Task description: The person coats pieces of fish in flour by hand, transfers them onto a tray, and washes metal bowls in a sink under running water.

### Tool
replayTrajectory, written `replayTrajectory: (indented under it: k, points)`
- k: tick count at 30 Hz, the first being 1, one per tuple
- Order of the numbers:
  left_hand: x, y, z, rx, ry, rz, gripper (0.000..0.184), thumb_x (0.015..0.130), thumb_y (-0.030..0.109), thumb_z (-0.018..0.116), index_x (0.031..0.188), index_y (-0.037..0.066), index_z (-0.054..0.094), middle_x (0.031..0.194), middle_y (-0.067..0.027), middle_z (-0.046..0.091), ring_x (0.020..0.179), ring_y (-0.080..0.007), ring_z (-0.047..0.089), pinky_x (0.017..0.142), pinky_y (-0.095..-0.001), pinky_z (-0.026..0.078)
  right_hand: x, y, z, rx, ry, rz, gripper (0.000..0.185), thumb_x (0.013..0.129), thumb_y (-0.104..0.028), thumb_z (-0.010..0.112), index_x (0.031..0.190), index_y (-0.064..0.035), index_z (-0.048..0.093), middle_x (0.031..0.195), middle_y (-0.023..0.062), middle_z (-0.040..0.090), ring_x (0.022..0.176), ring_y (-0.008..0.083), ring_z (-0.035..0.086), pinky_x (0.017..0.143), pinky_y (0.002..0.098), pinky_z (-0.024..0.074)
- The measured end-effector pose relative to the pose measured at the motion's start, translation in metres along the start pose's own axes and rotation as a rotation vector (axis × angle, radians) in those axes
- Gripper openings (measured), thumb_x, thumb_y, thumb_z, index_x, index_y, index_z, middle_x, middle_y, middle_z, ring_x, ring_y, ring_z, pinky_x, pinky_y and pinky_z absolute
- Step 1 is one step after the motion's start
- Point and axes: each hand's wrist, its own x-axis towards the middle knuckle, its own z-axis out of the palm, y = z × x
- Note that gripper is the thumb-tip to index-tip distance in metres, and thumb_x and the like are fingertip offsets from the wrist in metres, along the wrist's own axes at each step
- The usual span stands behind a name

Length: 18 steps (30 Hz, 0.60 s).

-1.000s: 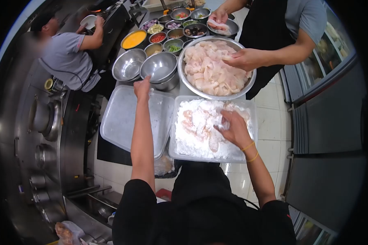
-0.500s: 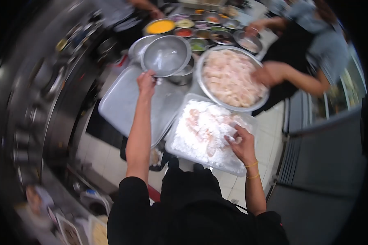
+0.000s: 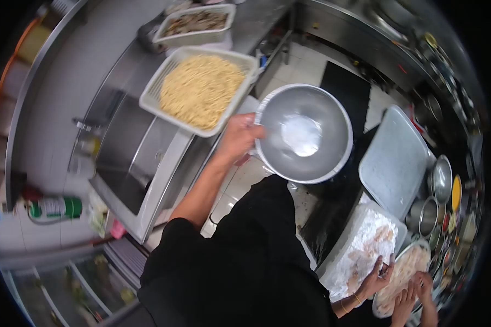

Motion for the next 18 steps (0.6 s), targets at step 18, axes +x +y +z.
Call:
replayTrajectory:
  k: [18]
  points:
    - [-0.050,-0.001,-0.168,-0.232,0.773,0.137,0.014,0.073,-0.003,0.058,0.085,-0.006,0.062,0.074,-0.0057,0.061,0.059,-0.0115,0.054,0.054,-0.0266,0.043,0.042,-0.129,0.116,0.236,-0.139,-0.266,0.042,0.087,-0.013,0.071,0.127,-0.0039,0.061,0.071,-0.0054,0.043,0.068,0.0062,0.035,0.065,0.0219,0.0309]
